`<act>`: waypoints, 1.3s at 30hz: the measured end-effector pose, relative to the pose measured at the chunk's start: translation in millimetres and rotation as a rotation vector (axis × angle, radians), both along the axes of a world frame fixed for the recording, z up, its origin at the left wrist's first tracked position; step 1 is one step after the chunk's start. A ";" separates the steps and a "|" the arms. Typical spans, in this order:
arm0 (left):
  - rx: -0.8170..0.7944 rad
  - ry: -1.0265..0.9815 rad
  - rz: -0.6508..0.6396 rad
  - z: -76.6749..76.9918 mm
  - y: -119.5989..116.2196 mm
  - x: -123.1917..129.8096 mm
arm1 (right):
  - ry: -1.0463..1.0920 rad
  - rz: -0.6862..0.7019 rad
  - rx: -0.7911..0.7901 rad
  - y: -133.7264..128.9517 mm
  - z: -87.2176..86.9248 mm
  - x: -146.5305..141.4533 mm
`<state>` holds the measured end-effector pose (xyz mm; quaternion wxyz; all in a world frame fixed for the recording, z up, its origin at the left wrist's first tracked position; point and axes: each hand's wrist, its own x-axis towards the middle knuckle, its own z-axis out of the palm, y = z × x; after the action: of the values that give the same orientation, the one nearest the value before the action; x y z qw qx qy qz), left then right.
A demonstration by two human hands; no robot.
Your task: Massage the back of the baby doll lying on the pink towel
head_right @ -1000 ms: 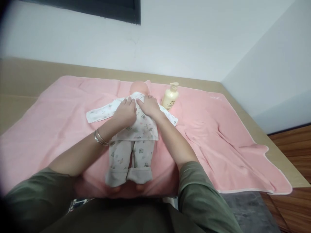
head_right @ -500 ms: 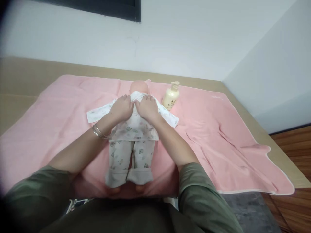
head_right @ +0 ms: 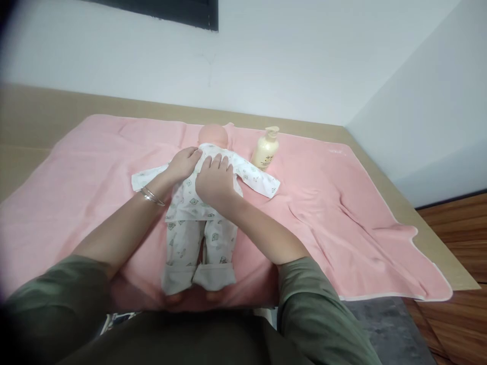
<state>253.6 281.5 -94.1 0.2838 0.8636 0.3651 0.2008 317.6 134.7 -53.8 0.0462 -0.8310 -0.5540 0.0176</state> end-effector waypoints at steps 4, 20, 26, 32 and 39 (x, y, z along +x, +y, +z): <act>0.079 0.018 0.041 -3.2 -6.0 1.1 | 0.114 0.009 0.044 18.5 -8.3 43.2; -0.021 -0.187 0.062 3.3 -1.8 -4.8 | 0.186 0.130 0.137 19.6 -3.6 40.4; -0.089 -0.267 0.066 8.4 -2.2 -6.4 | 0.171 0.061 0.210 18.2 -3.0 38.6; -0.168 -0.352 0.118 27.1 -10.2 -10.7 | 0.175 0.114 0.259 15.5 -8.8 30.2; -0.239 -0.516 0.104 53.4 -34.3 -2.6 | 0.143 0.208 0.177 8.1 6.8 35.3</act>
<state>251.0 247.2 -40.7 0.4563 0.7247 0.3455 0.3837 353.0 142.8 -46.9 0.1567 -0.7583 -0.6319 0.0327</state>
